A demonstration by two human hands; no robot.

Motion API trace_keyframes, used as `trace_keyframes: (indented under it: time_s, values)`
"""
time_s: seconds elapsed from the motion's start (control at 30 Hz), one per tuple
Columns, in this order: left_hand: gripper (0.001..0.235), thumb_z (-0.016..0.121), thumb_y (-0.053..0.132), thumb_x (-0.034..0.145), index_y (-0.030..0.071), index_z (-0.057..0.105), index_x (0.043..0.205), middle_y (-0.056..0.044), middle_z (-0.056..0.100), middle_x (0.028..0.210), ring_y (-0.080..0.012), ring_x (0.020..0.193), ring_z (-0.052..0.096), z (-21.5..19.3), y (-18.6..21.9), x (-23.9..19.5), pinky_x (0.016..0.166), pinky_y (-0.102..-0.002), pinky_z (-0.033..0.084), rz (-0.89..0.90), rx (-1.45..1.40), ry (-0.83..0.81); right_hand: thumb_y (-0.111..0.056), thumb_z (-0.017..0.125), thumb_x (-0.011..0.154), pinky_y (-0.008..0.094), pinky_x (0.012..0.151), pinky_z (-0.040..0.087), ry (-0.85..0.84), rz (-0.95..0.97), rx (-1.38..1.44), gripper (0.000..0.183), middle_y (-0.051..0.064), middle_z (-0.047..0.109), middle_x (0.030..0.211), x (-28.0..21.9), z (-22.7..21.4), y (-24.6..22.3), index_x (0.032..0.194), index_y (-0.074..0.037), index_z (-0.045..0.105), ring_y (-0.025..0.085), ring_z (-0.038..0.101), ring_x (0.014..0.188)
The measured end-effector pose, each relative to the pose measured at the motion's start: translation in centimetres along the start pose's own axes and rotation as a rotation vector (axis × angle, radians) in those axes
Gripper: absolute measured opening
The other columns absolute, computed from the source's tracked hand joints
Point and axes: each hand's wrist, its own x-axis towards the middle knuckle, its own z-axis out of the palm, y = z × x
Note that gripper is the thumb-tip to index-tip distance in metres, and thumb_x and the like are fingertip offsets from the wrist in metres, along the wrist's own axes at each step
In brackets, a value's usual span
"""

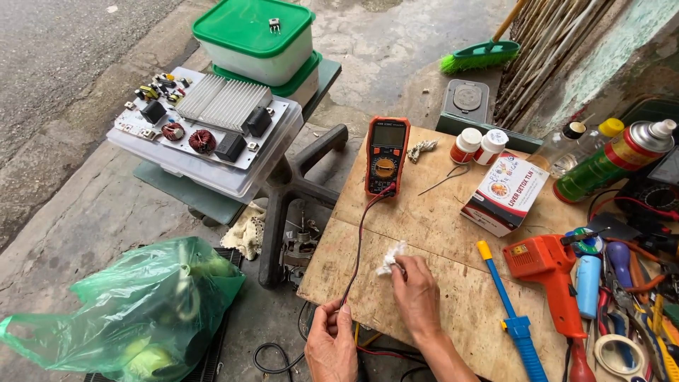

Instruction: The person retrieves a black hair dryer from a green plastic bag and places it on a wooden workbench. They then take a light green hair dryer, remove its nozzle, and extract the internal motor and heating element assembly. The person holds and rotates the motor assembly to view its components.

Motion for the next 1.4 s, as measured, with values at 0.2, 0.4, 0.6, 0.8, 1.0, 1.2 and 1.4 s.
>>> trace_keyframes:
  time_s: [0.2, 0.4, 0.6, 0.8, 1.0, 1.2, 1.4]
  values:
    - [0.023, 0.076, 0.045, 0.094, 0.034, 0.087, 0.111, 0.013, 0.089, 0.088, -0.0052, 0.083, 0.08, -0.1, 0.3, 0.3, 0.087, -0.023, 0.063, -0.001, 0.008, 0.002, -0.022, 0.069, 0.109, 0.033, 0.071, 0.064, -0.703, -0.227, 0.12, 0.015, 0.0, 0.07, 0.094, -2.8, -0.2, -7.9, 0.108, -0.019, 0.084, 0.017, 0.073, 0.081]
    - [0.023, 0.075, 0.043, 0.092, 0.041, 0.087, 0.111, 0.018, 0.091, 0.094, -0.0039, 0.082, 0.085, 2.3, -4.3, 3.4, 0.082, -0.023, 0.062, 0.084, 0.036, 0.073, -0.022, 0.068, 0.104, 0.03, 0.069, 0.071, -0.21, 0.1, -0.037, 0.024, -0.002, 0.078, 0.113, 0.7, -5.1, -7.7, 0.126, -0.018, 0.074, 0.012, 0.077, 0.081]
    - [0.054, 0.063, 0.049, 0.092, 0.039, 0.071, 0.144, 0.012, 0.078, 0.137, -0.0123, 0.128, 0.076, 2.3, -4.9, 2.1, 0.104, -0.039, 0.059, 0.198, 0.312, -0.262, -0.012, 0.059, 0.109, 0.045, 0.099, 0.066, -0.281, -0.212, 0.103, 0.025, 0.012, 0.076, 0.132, 10.3, 0.6, -15.2, 0.13, -0.009, 0.072, 0.025, 0.076, 0.099]
    - [0.032, 0.067, 0.029, 0.097, 0.033, 0.089, 0.119, 0.013, 0.098, 0.098, -0.0023, 0.091, 0.094, 0.1, -1.4, 1.7, 0.088, -0.019, 0.064, 0.149, -0.039, -0.145, -0.016, 0.065, 0.106, 0.056, 0.07, 0.069, -0.36, -0.339, -0.068, 0.064, 0.019, 0.066, 0.152, 6.0, -5.6, -17.8, 0.166, -0.012, 0.044, 0.043, 0.082, 0.08]
    - [0.048, 0.063, 0.052, 0.103, 0.017, 0.095, 0.103, -0.001, 0.092, 0.077, -0.0119, 0.079, 0.091, 0.3, 4.0, -3.5, 0.088, -0.021, 0.062, -0.012, 0.021, -0.371, -0.046, 0.064, 0.106, 0.048, 0.083, 0.062, -0.205, 0.17, -0.417, 0.023, -0.006, 0.081, 0.109, 0.7, -16.3, -4.6, 0.107, -0.026, 0.077, 0.021, 0.077, 0.098]
    - [0.042, 0.06, 0.04, 0.096, 0.034, 0.084, 0.13, 0.01, 0.093, 0.109, -0.0053, 0.104, 0.089, 6.6, 0.9, -5.4, 0.1, -0.023, 0.061, 0.15, 0.181, -0.529, -0.059, 0.054, 0.105, 0.053, 0.09, 0.059, -0.547, 0.708, -0.761, 0.054, 0.01, 0.074, 0.132, -4.6, -20.4, 5.9, 0.142, -0.021, 0.046, 0.035, 0.073, 0.124]
    - [0.087, 0.094, 0.043, 0.081, 0.027, 0.061, 0.16, -0.007, 0.079, 0.142, -0.0111, 0.12, 0.085, 15.5, -7.9, -4.6, 0.103, -0.025, 0.067, -0.014, 0.038, -0.883, -0.04, 0.068, 0.088, 0.038, 0.083, 0.053, -0.483, 0.806, -0.14, 0.044, 0.001, 0.079, 0.099, -2.9, -20.2, -1.0, 0.13, -0.03, 0.067, 0.022, 0.075, 0.094]
